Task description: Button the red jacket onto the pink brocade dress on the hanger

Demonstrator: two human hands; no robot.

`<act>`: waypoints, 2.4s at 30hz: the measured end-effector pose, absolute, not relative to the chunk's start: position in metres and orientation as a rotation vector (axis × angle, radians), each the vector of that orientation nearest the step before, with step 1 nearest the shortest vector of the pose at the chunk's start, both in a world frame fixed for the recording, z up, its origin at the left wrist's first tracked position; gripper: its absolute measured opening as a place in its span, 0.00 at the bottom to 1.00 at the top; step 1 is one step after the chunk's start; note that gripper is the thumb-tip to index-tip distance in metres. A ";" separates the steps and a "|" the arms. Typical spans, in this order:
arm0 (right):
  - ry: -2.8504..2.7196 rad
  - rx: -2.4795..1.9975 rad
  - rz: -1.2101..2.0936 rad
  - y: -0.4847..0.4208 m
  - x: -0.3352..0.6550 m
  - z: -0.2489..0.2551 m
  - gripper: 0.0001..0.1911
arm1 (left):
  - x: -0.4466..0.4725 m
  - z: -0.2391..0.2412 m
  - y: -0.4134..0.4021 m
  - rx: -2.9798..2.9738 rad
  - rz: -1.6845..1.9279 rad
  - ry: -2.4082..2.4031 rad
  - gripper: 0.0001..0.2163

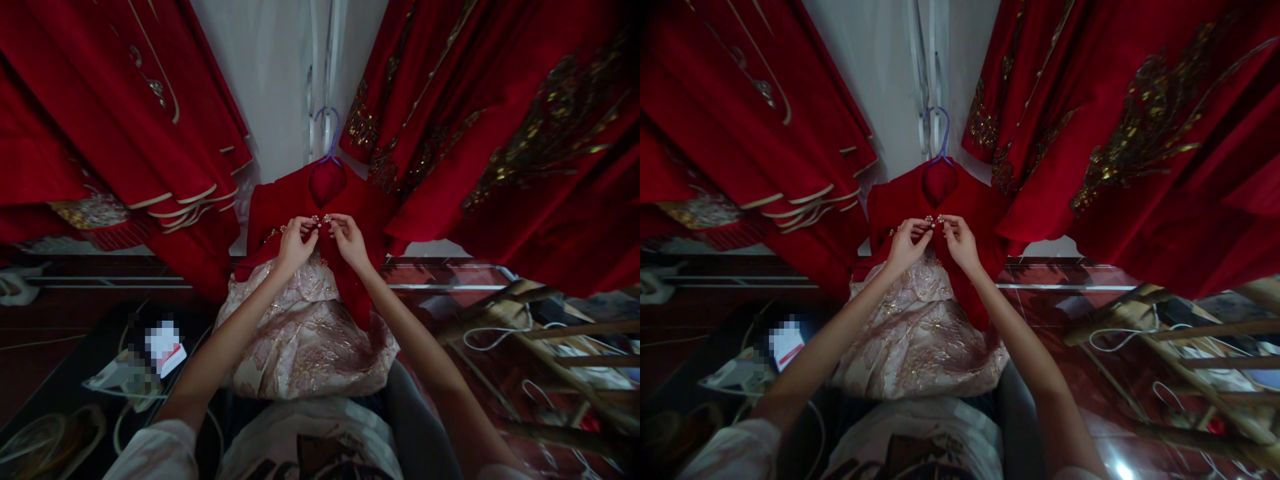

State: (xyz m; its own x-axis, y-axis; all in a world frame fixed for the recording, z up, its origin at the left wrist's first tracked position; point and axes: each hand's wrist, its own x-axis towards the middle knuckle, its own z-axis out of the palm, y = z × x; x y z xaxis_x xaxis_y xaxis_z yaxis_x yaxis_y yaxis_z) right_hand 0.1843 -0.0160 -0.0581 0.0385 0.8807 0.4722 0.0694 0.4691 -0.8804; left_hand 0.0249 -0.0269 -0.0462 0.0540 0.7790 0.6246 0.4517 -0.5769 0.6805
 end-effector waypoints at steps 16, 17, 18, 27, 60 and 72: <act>-1.502 -0.988 0.608 0.004 0.187 -0.053 0.14 | 0.044 -0.051 0.000 1.691 1.548 1.092 0.07; -1.499 -0.994 0.590 0.002 0.185 -0.051 0.14 | 0.045 -0.050 0.000 1.653 1.552 1.090 0.06; -1.493 -0.999 0.574 0.000 0.184 -0.050 0.14 | 0.045 -0.049 0.001 1.622 1.555 1.092 0.06; -1.500 -1.038 0.551 -0.005 0.185 -0.042 0.15 | 0.040 -0.049 0.006 1.576 1.531 1.052 0.08; -1.724 -1.228 0.176 -0.087 0.218 -0.095 0.22 | -0.060 -0.088 -0.041 2.387 1.217 1.645 0.07; -1.469 -0.952 0.737 -0.100 0.175 -0.023 0.11 | 0.027 -0.081 -0.088 2.125 1.072 1.202 0.06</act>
